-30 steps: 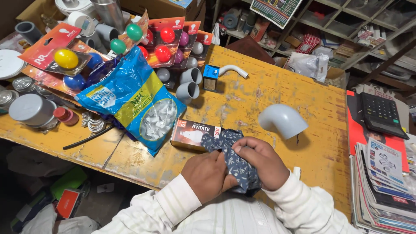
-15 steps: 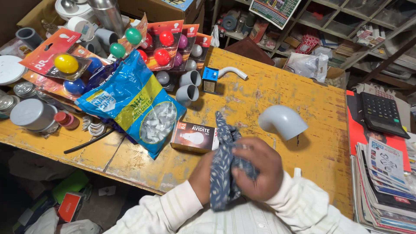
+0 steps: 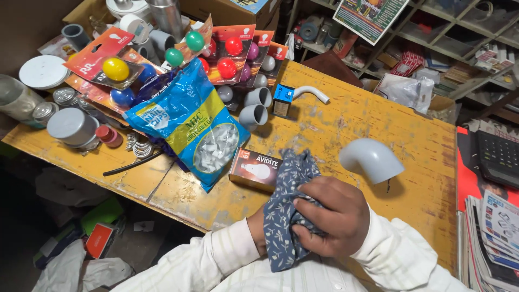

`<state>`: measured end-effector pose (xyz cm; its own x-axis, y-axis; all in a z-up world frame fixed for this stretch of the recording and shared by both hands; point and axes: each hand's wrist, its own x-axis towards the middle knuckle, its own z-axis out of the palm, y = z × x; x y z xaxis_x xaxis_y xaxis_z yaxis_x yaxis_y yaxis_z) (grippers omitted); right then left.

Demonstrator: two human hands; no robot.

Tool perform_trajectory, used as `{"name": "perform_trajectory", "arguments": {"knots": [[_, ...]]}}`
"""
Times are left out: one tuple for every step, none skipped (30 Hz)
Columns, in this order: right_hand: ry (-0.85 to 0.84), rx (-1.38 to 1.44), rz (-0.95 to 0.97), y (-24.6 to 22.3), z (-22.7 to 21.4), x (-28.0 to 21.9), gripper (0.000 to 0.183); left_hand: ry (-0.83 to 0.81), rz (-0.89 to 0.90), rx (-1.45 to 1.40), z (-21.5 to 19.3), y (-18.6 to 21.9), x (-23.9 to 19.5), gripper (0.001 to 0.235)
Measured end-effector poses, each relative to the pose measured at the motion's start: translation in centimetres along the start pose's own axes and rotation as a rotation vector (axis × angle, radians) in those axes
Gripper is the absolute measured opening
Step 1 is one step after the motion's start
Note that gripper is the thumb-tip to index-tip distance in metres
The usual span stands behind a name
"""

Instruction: Inspecting and cleaning PVC fittings and an LED light bulb at a shop counter.

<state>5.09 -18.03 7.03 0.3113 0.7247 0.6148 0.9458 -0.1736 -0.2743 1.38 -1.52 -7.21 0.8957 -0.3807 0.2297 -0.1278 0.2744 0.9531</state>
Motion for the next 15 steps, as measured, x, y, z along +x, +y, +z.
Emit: {"name": "perform_trajectory", "arguments": {"knots": [[-0.05, 0.007, 0.022, 0.0, 0.0, 0.0, 0.038, -0.028, 0.063, 0.133, 0.0, -0.1, -0.3, 0.04], [-0.051, 0.006, 0.023, 0.0, 0.1, -0.1, 0.038, -0.028, 0.064, 0.132, -0.3, 0.2, -0.6, 0.04], [-0.079, 0.133, 0.223, 0.1, 0.2, -0.3, 0.035, -0.047, 0.106, 0.219, -0.4, 0.4, -0.8, 0.04], [-0.107, 0.26, 0.424, 0.1, 0.3, -0.5, 0.031, -0.066, 0.149, 0.307, -0.6, 0.6, -1.1, 0.04], [-0.108, 0.26, 0.426, 1.7, 1.4, -2.1, 0.031, -0.066, 0.148, 0.305, -0.7, 1.7, -1.3, 0.04], [-0.102, 0.583, 0.726, 3.3, 2.5, -3.6, 0.027, 0.107, 0.203, 0.58, -0.8, 2.7, -1.5, 0.052], [-0.091, 0.907, 1.021, 4.9, 3.5, -5.2, 0.025, 0.284, 0.258, 0.855, -0.8, 3.8, -1.7, 0.067], [-0.092, 0.907, 1.021, 3.8, 3.9, -4.9, 0.025, 0.285, 0.259, 0.854, -0.7, 4.0, -1.4, 0.067], [0.027, 0.786, 0.976, 2.7, 4.3, -4.6, 0.025, 0.246, 0.048, 0.937, -0.6, 4.3, -1.1, 0.043], [0.143, 0.665, 0.928, 1.7, 4.6, -4.2, 0.026, 0.204, -0.165, 1.014, -0.5, 4.5, -0.9, 0.019], [0.143, 0.668, 0.921, 0.5, 4.8, -3.5, 0.026, 0.209, -0.163, 1.018, -0.1, 3.5, -0.6, 0.019], [0.313, 0.487, 0.839, -0.6, 4.9, -2.9, 0.027, 0.351, 0.047, 0.799, 0.3, 2.5, -0.3, 0.02], [0.48, 0.3, 0.755, -1.9, 5.0, -2.4, 0.028, 0.478, 0.251, 0.566, 0.8, 1.4, 0.0, 0.023], [0.481, 0.298, 0.755, -1.7, 4.1, -1.5, 0.028, 0.476, 0.252, 0.565, 1.0, 0.7, 0.3, 0.023], [0.379, 0.08, 0.513, -1.7, 3.1, -0.8, 0.029, 0.443, 0.027, -0.014, 1.5, 0.0, 0.4, 0.032]]}}
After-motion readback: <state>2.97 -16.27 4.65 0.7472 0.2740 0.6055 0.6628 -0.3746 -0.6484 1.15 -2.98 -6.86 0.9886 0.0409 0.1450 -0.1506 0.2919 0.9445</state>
